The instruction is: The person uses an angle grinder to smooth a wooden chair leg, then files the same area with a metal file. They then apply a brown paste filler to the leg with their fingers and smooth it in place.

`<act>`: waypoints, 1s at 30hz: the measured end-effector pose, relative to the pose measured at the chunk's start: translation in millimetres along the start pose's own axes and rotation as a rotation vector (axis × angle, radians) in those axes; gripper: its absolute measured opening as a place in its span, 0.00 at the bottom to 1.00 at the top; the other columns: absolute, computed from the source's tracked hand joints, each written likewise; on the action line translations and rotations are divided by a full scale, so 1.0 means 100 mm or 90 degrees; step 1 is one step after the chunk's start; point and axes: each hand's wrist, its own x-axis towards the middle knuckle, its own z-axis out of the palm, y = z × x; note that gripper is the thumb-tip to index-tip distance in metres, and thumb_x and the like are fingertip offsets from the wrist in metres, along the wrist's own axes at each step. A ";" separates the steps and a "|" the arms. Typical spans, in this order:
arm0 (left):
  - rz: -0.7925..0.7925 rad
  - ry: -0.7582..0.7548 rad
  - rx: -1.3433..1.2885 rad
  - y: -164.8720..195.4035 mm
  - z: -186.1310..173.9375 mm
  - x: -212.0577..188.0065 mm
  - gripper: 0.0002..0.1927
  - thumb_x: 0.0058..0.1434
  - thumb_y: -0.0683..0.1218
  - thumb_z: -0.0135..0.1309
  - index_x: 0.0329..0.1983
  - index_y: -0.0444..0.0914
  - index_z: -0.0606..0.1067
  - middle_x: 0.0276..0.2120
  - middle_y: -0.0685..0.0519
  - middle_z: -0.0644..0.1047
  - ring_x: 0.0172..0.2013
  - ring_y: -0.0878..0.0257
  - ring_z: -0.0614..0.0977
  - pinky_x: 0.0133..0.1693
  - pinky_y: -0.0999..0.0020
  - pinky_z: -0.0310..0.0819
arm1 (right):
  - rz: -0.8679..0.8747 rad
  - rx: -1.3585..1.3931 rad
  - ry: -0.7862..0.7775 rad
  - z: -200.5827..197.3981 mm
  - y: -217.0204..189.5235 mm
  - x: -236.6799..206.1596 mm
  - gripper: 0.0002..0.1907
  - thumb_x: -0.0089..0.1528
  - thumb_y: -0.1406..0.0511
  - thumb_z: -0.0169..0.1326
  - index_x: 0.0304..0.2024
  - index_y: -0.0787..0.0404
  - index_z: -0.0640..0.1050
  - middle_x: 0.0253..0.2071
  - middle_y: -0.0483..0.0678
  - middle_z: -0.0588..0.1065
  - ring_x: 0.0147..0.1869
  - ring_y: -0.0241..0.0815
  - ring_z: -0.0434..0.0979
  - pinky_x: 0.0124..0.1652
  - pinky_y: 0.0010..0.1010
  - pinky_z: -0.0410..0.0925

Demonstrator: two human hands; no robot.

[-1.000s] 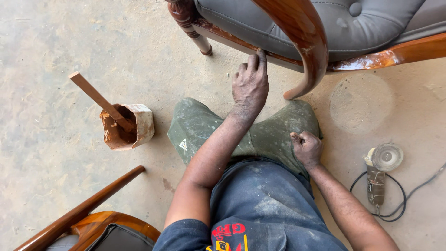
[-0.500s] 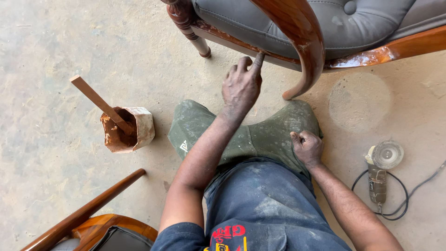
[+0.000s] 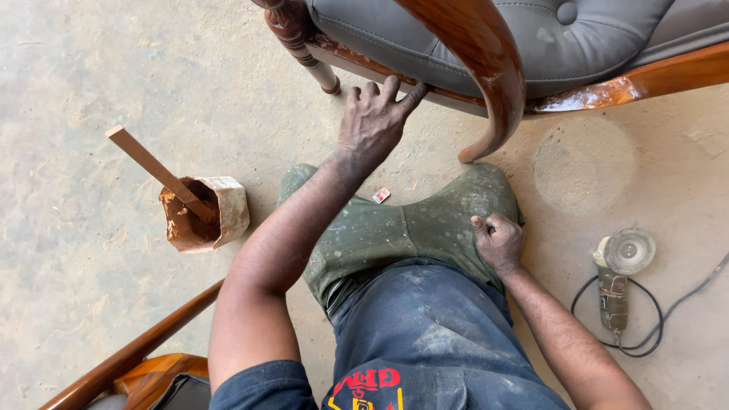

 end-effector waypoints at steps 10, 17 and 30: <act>0.020 -0.056 0.012 -0.20 -0.12 0.06 0.30 0.73 0.44 0.43 0.74 0.63 0.59 0.55 0.41 0.72 0.46 0.45 0.79 0.46 0.41 0.79 | -0.015 0.014 0.028 -0.01 0.04 -0.02 0.34 0.68 0.42 0.53 0.20 0.60 0.68 0.19 0.51 0.67 0.23 0.51 0.70 0.26 0.44 0.62; -0.012 -0.046 0.042 -0.45 -0.18 0.00 0.34 0.69 0.43 0.47 0.75 0.64 0.58 0.54 0.41 0.72 0.46 0.45 0.79 0.43 0.49 0.81 | 0.007 0.017 0.011 0.02 0.08 -0.03 0.35 0.67 0.42 0.53 0.18 0.60 0.67 0.18 0.52 0.66 0.22 0.51 0.69 0.26 0.45 0.62; -0.158 -0.070 -0.059 -0.22 0.02 -0.03 0.31 0.70 0.46 0.52 0.74 0.58 0.60 0.55 0.44 0.72 0.43 0.51 0.80 0.40 0.59 0.82 | -0.012 0.042 0.020 0.04 0.07 -0.02 0.34 0.66 0.42 0.54 0.19 0.60 0.67 0.19 0.52 0.66 0.23 0.53 0.70 0.27 0.45 0.63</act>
